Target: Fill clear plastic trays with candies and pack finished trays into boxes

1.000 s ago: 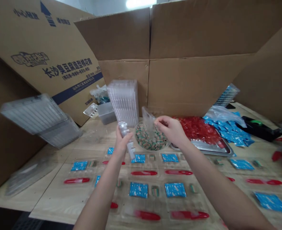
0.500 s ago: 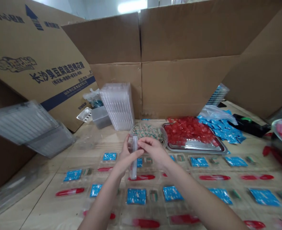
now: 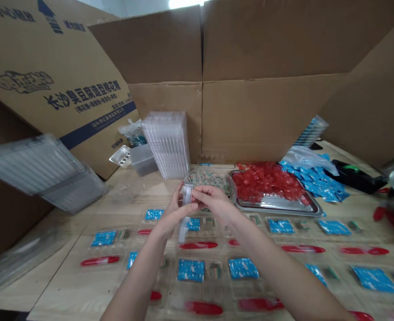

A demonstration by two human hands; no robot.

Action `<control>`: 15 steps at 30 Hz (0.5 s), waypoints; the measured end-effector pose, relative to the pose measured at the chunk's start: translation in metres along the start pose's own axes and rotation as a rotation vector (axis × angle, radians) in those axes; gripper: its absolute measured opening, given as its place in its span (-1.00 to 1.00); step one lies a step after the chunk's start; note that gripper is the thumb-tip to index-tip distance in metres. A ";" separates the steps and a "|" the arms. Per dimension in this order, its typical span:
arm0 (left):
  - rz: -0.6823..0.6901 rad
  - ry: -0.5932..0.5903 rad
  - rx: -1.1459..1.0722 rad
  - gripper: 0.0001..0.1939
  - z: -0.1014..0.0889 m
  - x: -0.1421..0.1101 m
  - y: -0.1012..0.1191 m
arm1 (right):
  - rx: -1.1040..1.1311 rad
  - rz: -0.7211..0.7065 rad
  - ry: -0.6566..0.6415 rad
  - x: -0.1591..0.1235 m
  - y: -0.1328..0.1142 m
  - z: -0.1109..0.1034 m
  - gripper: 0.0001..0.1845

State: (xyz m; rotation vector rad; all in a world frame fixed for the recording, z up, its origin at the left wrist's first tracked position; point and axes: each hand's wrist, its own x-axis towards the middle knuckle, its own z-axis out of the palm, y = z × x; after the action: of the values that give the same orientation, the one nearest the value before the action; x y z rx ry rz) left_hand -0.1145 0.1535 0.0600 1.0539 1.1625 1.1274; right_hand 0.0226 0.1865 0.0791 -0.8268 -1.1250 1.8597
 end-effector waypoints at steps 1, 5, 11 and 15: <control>-0.001 0.005 -0.012 -0.05 -0.002 0.001 0.000 | -0.007 0.000 0.003 0.002 0.001 -0.001 -0.66; 0.019 0.155 -0.057 -0.10 -0.017 0.007 -0.001 | -0.010 -0.064 0.122 0.020 0.002 -0.026 -0.67; 0.102 0.425 0.197 0.06 -0.028 0.007 0.002 | -0.326 -0.247 0.583 0.033 0.005 -0.076 -0.76; 0.066 0.260 0.252 0.06 -0.005 0.009 -0.006 | -0.297 -0.183 0.265 0.012 0.014 -0.048 -0.75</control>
State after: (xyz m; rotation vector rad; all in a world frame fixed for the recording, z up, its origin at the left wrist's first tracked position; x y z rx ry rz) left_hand -0.1180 0.1617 0.0527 1.1676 1.5153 1.2182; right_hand 0.0526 0.2116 0.0463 -1.0644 -1.2750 1.4056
